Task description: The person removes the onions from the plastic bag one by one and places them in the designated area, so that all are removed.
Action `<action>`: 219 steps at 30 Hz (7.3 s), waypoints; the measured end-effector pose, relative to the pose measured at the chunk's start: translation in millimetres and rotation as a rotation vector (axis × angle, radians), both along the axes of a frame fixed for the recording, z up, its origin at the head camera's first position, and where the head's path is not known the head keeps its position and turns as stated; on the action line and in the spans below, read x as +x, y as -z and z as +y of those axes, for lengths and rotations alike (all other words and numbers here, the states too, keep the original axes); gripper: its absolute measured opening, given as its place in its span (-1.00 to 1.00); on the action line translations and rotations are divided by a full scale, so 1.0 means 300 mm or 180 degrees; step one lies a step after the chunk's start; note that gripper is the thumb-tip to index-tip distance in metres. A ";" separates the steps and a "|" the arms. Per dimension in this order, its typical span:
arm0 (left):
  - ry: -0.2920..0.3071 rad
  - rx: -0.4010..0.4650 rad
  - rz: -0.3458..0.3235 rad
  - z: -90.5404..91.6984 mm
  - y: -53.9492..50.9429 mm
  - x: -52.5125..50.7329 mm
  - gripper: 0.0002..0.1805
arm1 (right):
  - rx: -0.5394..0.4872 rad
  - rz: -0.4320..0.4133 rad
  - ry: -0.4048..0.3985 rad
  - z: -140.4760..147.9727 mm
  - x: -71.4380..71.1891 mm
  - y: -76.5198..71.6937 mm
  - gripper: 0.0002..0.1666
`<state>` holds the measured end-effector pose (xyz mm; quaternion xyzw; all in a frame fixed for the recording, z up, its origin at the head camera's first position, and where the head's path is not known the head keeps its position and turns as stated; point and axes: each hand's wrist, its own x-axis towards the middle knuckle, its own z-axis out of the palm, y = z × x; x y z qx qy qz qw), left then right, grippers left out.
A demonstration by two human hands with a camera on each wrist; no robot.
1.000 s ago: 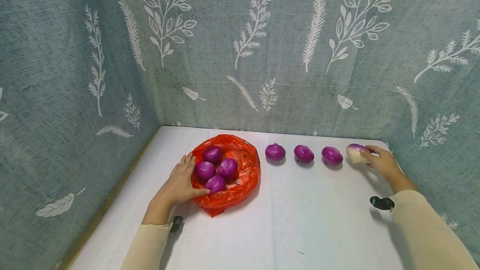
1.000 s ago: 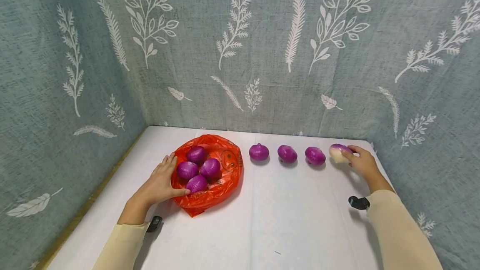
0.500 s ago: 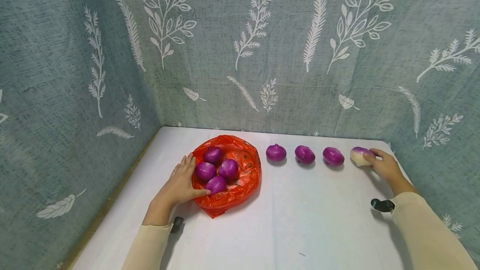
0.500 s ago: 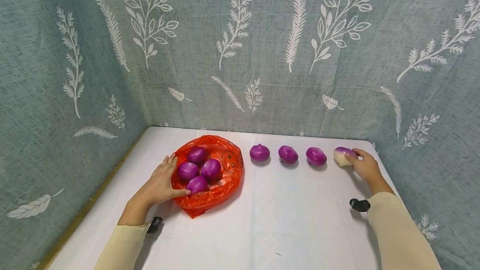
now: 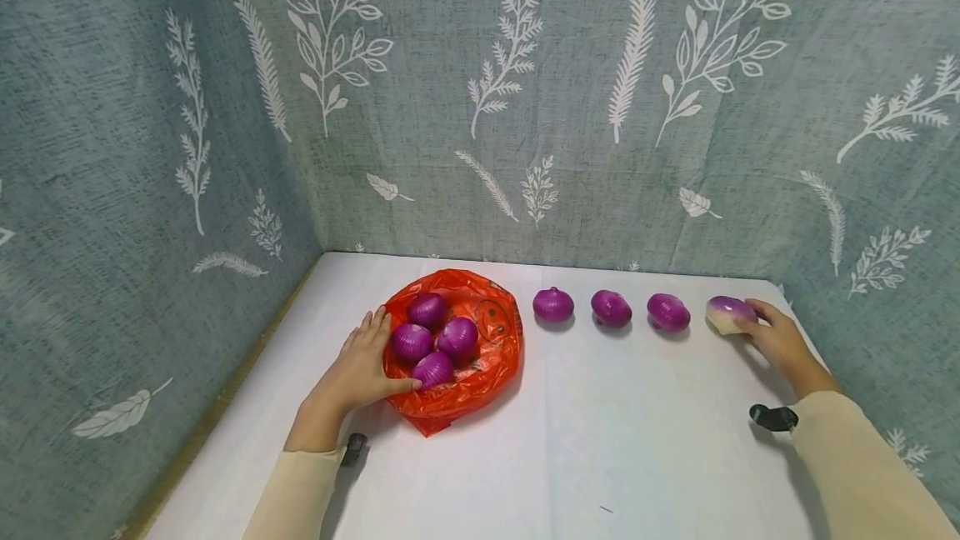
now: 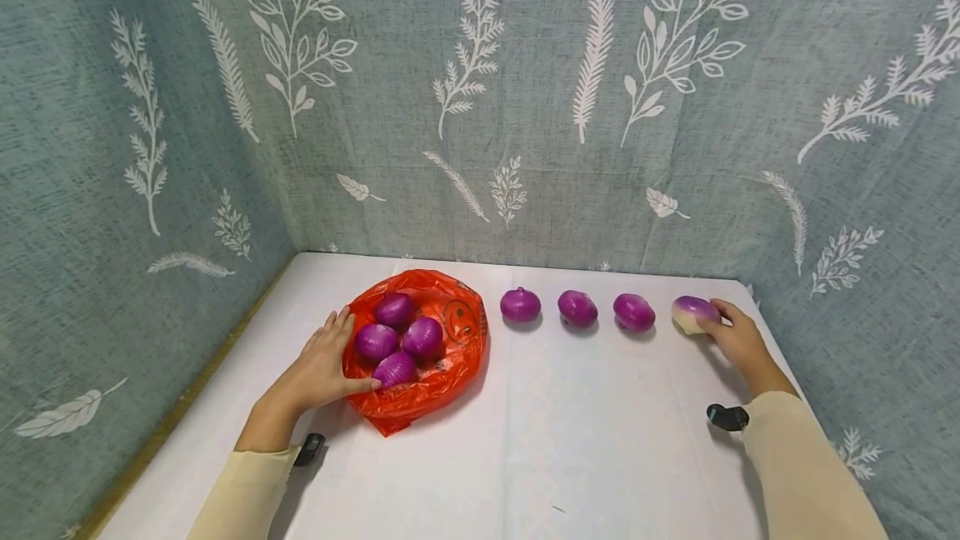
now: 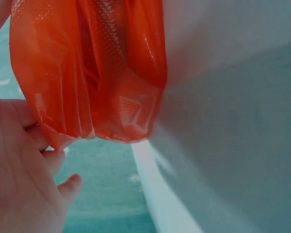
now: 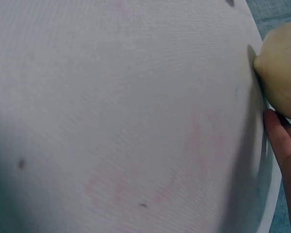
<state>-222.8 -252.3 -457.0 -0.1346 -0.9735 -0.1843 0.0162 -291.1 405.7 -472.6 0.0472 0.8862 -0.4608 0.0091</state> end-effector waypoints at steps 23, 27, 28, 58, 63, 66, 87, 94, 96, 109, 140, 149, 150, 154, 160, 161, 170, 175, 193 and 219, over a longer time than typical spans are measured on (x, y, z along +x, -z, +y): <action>0.0017 0.0024 -0.0003 0.004 0.010 -0.004 0.44 | -0.0015 -0.0035 0.0075 0.004 0.025 -0.017 0.07; 0.0007 0.0031 -0.0023 0.003 0.013 -0.004 0.44 | 0.0083 0.0043 0.0058 -0.009 0.026 -0.035 0.01; 0.0009 0.0033 -0.0022 0.002 0.012 -0.002 0.44 | 0.0096 0.0066 0.0060 -0.013 0.027 -0.039 0.01; 0.0007 -0.0007 -0.0053 0.028 -0.017 0.005 0.42 | -0.0118 0.0589 -0.0091 -0.302 0.039 -0.245 -0.24; -0.0004 -0.0008 -0.0025 0.033 -0.020 -0.004 0.42 | -0.0001 0.0596 -0.0190 -0.367 0.032 -0.245 -0.29; 0.0014 -0.0004 0.0012 0.035 -0.015 -0.003 0.44 | -0.0089 0.0664 -0.0317 -0.401 0.036 -0.237 -0.33; 0.0045 -0.0035 -0.0066 0.044 -0.002 0.013 0.45 | -0.0287 0.0495 -0.1072 -0.893 -0.012 -0.208 -0.42; 0.0053 -0.0016 -0.0061 0.054 -0.013 0.005 0.45 | -0.0379 0.0361 -0.1174 -1.019 -0.011 -0.151 -0.43; 0.0060 -0.0010 -0.0054 0.056 -0.014 0.002 0.45 | -0.0386 0.0353 -0.1250 -1.056 -0.011 -0.135 -0.42; 0.0033 0.0043 -0.0161 0.075 0.019 -0.001 0.43 | 0.0026 0.0212 -0.1573 -1.206 0.010 -0.033 -0.15; 0.0041 0.0003 -0.0028 0.026 0.028 0.026 0.34 | 0.0387 0.0205 -0.1695 -1.355 0.030 0.011 -0.11; 0.0026 -0.0019 -0.0122 0.030 0.023 0.018 0.37 | 0.0288 0.0137 -0.1478 -1.307 0.038 0.010 -0.06; 0.0013 -0.0012 -0.0127 0.032 0.022 0.018 0.37 | 0.0277 0.0152 -0.1464 -1.301 0.038 0.005 -0.05; -0.0005 -0.0005 -0.0123 0.038 0.018 0.017 0.38 | 0.0285 0.0216 -0.1473 -1.272 0.036 -0.006 -0.07; 0.0079 -0.0008 -0.0132 0.063 0.033 0.011 0.40 | 0.0295 0.0289 -0.1404 -1.168 0.051 -0.016 -0.10; 0.0091 -0.0017 -0.0147 0.067 0.035 0.009 0.40 | 0.0286 0.0302 -0.1371 -1.150 0.054 -0.019 -0.11; 0.0049 -0.0038 -0.0089 0.061 0.022 0.010 0.38 | 0.0073 0.0260 -0.1244 -1.076 0.042 -0.038 -0.15; 0.0038 -0.0043 -0.0095 0.054 0.024 0.008 0.37 | -0.0015 0.0319 -0.1139 -1.038 0.045 -0.053 -0.20; 0.0039 0.0012 -0.0101 0.030 0.020 0.019 0.42 | -0.0071 0.0243 -0.0911 -0.809 0.082 -0.040 -0.09; 0.0012 0.0049 -0.0139 0.020 0.036 0.015 0.42 | 0.0210 0.0264 -0.0565 -0.475 0.164 -0.027 -0.01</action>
